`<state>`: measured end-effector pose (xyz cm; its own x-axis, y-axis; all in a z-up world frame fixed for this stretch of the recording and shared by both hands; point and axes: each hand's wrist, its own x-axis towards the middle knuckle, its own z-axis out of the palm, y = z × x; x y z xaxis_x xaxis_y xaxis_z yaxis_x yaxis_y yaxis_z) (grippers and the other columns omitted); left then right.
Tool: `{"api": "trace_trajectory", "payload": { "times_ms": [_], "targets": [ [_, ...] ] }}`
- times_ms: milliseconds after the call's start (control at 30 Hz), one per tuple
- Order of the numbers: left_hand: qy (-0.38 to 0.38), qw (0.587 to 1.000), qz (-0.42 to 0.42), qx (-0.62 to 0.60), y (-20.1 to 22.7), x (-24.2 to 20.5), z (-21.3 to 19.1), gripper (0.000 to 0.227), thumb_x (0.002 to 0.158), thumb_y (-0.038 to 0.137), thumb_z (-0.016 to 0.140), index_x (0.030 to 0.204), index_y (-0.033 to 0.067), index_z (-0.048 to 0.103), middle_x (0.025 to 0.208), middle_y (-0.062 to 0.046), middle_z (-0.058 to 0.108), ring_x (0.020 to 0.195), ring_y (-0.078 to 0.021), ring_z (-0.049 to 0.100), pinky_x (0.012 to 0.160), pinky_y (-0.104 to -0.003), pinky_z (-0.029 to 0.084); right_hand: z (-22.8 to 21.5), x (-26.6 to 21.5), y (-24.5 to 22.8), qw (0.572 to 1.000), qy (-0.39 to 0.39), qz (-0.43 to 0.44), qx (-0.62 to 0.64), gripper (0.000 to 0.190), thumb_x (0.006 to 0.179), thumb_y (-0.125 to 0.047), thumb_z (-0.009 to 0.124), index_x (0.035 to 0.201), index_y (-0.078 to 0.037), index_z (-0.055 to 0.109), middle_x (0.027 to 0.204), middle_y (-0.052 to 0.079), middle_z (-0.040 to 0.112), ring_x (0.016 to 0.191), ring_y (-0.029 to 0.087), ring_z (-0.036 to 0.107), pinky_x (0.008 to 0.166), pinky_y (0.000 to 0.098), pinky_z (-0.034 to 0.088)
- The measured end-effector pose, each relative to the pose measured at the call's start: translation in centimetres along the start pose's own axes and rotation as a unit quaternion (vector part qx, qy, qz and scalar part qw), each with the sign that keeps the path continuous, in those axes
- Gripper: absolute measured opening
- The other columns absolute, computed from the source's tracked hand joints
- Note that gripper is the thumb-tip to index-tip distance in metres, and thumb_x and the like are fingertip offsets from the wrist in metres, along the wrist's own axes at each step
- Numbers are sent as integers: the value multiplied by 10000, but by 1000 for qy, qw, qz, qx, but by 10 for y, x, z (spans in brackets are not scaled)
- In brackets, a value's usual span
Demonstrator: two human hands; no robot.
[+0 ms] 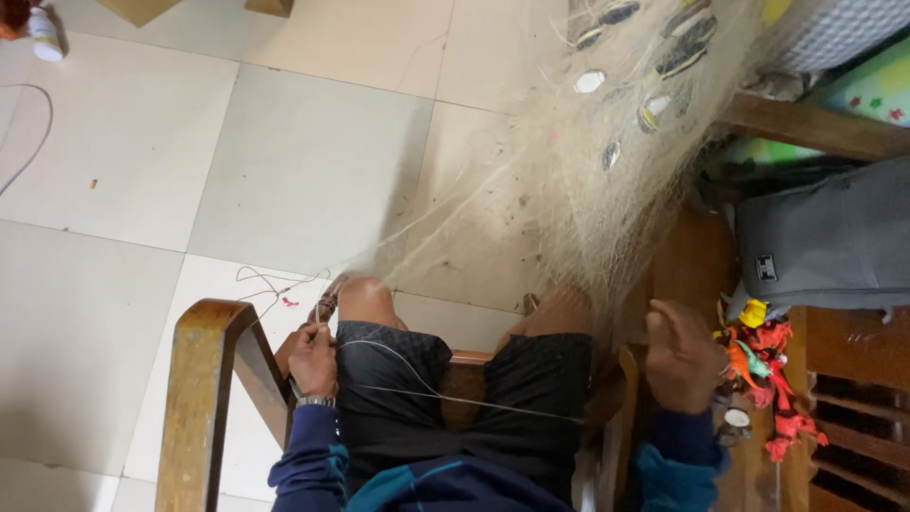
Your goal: Repairing a fishing net using a shuttle and scissors
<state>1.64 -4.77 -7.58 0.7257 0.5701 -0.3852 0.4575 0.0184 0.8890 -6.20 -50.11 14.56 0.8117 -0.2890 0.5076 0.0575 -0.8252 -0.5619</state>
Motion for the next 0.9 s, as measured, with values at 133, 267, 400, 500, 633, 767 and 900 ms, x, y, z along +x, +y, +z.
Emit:
{"api": "trace_trajectory", "payload": {
  "times_ms": [133, 267, 400, 500, 633, 767, 900],
  "targets": [
    [-2, 1000, -1, 14, -6, 3, 4, 50, 774, 165, 631, 801, 149, 670, 545, -38, 571, 426, -82, 486, 361, -188, 380, 11, -20, -10, 983, -109, 106, -99, 175, 828, -143, 692, 939, -8, 701, 816, 202, 654, 774, 394, 618, 716, 471, 515],
    [-15, 997, 0, 72, -7, 7, 6, 76, 773, 242, 618, 791, 198, 678, 568, -11, 580, 499, -109, 529, 465, -230, 410, 10, -16, -11, 944, -181, 229, -154, 191, 839, -295, 659, 967, -163, 712, 821, 127, 680, 819, 339, 636, 780, 426, 514],
    [-32, 998, 1, 60, -17, 9, 3, 99, 790, 294, 618, 805, 213, 674, 583, 6, 584, 535, -107, 536, 503, -233, 409, 12, -16, -8, 916, -221, 282, -181, 251, 830, -389, 616, 1009, -232, 696, 883, 122, 687, 881, 357, 632, 816, 452, 500],
    [-37, 999, -3, 13, 4, -3, 1, 74, 803, 225, 603, 806, 178, 660, 588, 3, 565, 525, -82, 491, 484, -186, 385, 14, -21, 4, 912, -223, 290, -188, 259, 810, -435, 614, 1009, -290, 693, 915, 63, 687, 912, 299, 631, 825, 406, 507],
    [-38, 999, 7, 26, -1, 2, 1, 81, 804, 244, 602, 806, 192, 664, 595, 1, 581, 551, -105, 521, 516, -218, 399, 15, -27, 7, 915, -200, 294, -190, 243, 820, -413, 605, 1000, -281, 701, 896, 71, 690, 897, 321, 633, 834, 415, 501],
    [-34, 998, 27, 55, 1, 0, 0, 73, 789, 249, 613, 770, 200, 664, 603, -15, 598, 593, -153, 550, 569, -268, 426, 20, -24, 8, 909, -212, 284, -217, 298, 819, -479, 573, 1006, -283, 696, 903, 98, 689, 913, 337, 628, 855, 436, 491],
    [-30, 996, 47, 73, -4, 3, 1, 73, 795, 262, 614, 775, 211, 662, 641, -10, 623, 667, -159, 569, 636, -277, 439, 16, -20, -4, 899, -235, 304, -212, 326, 828, -462, 556, 1023, -241, 695, 927, 125, 690, 940, 353, 622, 868, 449, 485]
  ]
}}
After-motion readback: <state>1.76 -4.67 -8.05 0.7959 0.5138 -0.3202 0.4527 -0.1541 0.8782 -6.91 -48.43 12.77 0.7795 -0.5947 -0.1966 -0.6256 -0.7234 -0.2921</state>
